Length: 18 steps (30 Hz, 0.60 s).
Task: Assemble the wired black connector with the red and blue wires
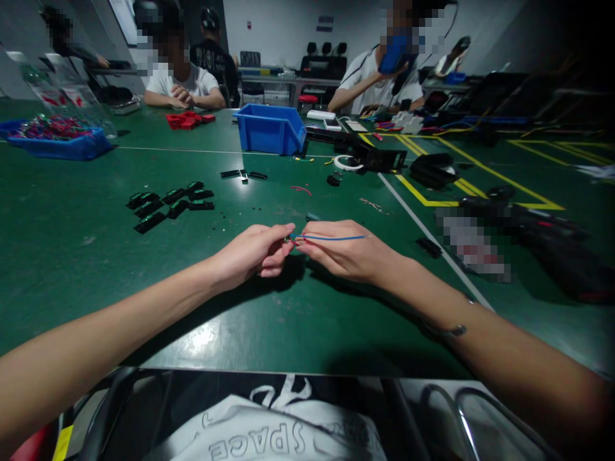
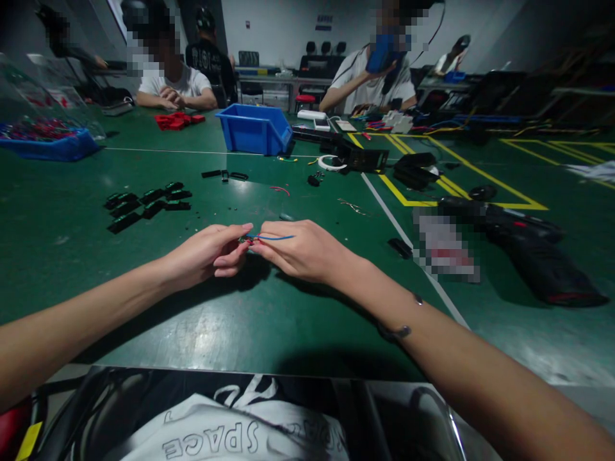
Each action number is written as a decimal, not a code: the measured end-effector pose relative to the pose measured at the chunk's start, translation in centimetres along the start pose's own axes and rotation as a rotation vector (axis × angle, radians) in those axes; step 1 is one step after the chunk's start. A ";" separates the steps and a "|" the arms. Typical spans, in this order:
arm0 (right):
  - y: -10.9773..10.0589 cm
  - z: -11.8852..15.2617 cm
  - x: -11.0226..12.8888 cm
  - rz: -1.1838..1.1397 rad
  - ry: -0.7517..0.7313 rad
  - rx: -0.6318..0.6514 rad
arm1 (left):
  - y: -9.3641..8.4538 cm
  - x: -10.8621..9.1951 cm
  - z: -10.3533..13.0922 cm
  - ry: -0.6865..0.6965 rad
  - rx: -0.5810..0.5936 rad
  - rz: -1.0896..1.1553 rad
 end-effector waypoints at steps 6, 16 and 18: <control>1.0 0.2 0.1 -0.213 -0.045 -0.011 | 0.0 0.6 0.2 -0.152 0.059 -0.032; 2.4 0.5 -1.0 -0.757 0.463 -0.254 | -0.6 -1.9 0.7 0.291 -0.064 -0.550; 2.5 0.7 -1.3 -0.827 0.551 -0.298 | -0.8 -2.7 1.1 0.461 -0.163 -0.715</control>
Point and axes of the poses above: each hand's wrist, its own z-axis away from the middle knuckle, its own y-axis out of the palm, x = y × z, the point moved 5 cm from there along -z, towards the middle knuckle, and after that the axes turned 14 degrees about -z, right-handed, at the moved point
